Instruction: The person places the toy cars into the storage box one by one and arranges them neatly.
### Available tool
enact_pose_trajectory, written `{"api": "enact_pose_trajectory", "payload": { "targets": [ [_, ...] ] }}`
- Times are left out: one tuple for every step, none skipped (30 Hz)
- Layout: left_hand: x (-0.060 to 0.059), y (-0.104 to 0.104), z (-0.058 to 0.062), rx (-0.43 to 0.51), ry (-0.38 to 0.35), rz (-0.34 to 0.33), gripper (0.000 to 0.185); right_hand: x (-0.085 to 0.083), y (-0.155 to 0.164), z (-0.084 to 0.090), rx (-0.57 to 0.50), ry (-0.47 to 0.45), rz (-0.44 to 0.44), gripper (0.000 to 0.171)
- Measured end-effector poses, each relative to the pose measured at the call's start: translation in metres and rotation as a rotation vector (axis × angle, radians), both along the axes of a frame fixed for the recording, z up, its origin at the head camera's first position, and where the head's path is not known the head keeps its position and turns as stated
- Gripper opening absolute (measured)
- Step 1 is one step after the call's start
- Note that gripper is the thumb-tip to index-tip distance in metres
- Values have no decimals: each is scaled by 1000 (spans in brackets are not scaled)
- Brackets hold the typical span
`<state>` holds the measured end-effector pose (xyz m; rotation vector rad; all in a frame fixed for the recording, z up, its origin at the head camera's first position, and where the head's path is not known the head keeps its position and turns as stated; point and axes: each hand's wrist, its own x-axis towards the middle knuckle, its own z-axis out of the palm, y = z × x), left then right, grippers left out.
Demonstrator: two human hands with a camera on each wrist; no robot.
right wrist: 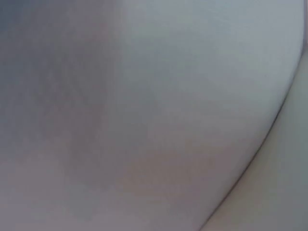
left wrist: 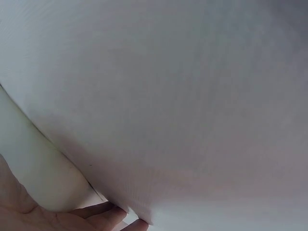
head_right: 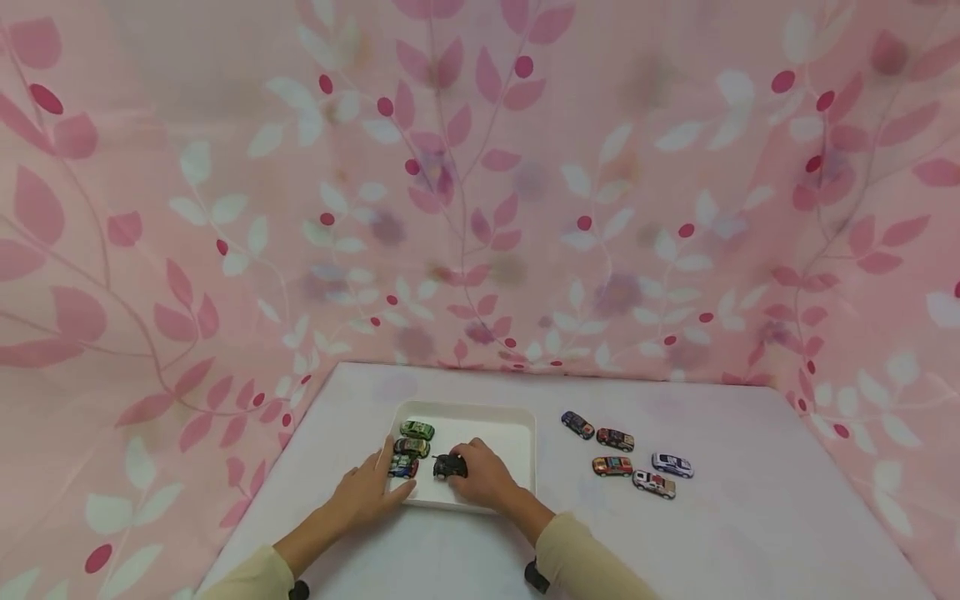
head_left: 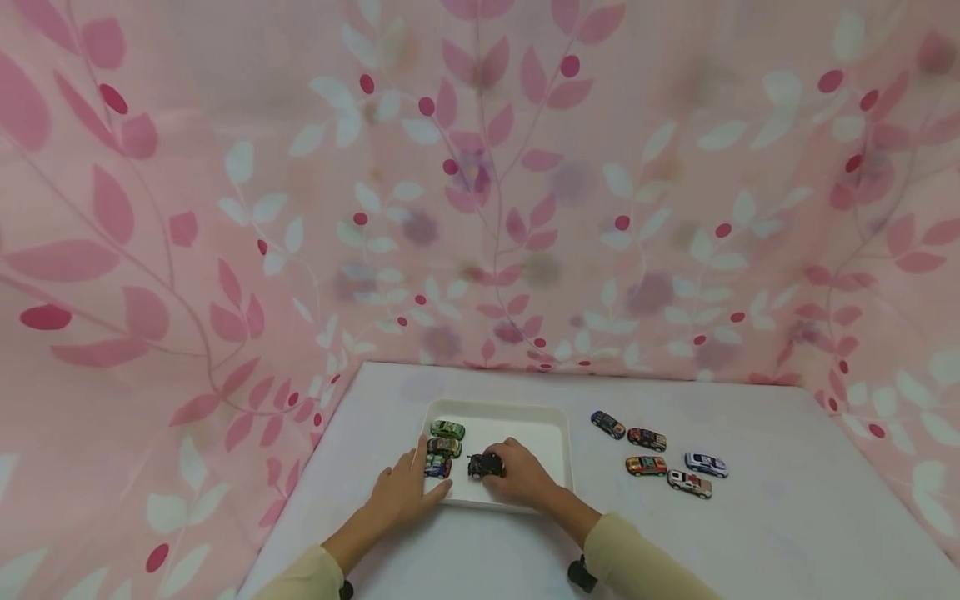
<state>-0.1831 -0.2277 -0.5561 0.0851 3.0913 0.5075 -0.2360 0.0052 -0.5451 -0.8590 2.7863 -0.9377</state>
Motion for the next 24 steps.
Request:
{"api": "enact_pose_trajectory", "payload": {
  "targets": [
    [2,0,-1,3,-6,0,97,1,-1,-2,4,-13,4,33],
    [3,0,-1,7,-10,1,96,2,-2,-3,4,-23,11,34],
    [4,0,-1,8,-14,2,96,3,-2,-3,5,-30,18,34],
    [5,1,-1,9,-13,2,96,4,-3,-4,11,-41,18,34],
    [5,1,0,10,0,1,96,4,-4,-3,7,-45,14,34],
    [4,1,1,15,13,0,96,3,-5,-1,3,-42,7,34],
    [3,2,3,16,21,-1,96,2,-5,0,2,-39,0,34],
    [2,2,4,16,22,-2,96,1,-5,1,-1,-37,-2,34],
    [1,2,5,14,18,-3,96,0,-6,2,2,-39,-2,34],
    [0,3,6,14,16,-4,96,-1,-6,3,13,-40,-1,34],
    [-1,3,7,14,10,-3,96,-1,-6,4,18,-39,6,34],
    [-2,3,8,13,8,-3,96,-2,-7,5,24,-34,15,35],
    [-3,3,9,14,3,-3,96,-2,-7,5,29,-30,23,35],
    [-3,3,9,15,1,-4,96,-2,-7,4,32,-31,30,35],
    [-3,3,9,13,0,-6,96,-2,-7,4,37,-33,31,35],
    [-3,3,9,11,-1,-8,96,-1,-8,4,42,-32,31,35],
    [-3,3,8,10,-4,-9,96,-1,-8,4,41,-33,29,35],
    [-3,3,8,6,-8,-10,97,0,-8,3,42,-36,27,35],
    [-3,3,8,4,-12,-10,97,0,-8,3,45,-38,24,35],
    [-3,3,8,2,-14,-9,97,0,-8,2,44,-42,22,35],
    [-3,3,7,-1,-16,-8,97,1,-9,2,43,-46,19,35],
    [-3,3,7,-1,-16,-7,97,1,-9,3,44,-46,18,35],
    [-3,2,7,-1,-13,-6,97,0,-10,3,42,-48,17,35],
    [-3,2,7,-1,-9,-6,96,0,-10,3,40,-51,14,36]
  ]
}}
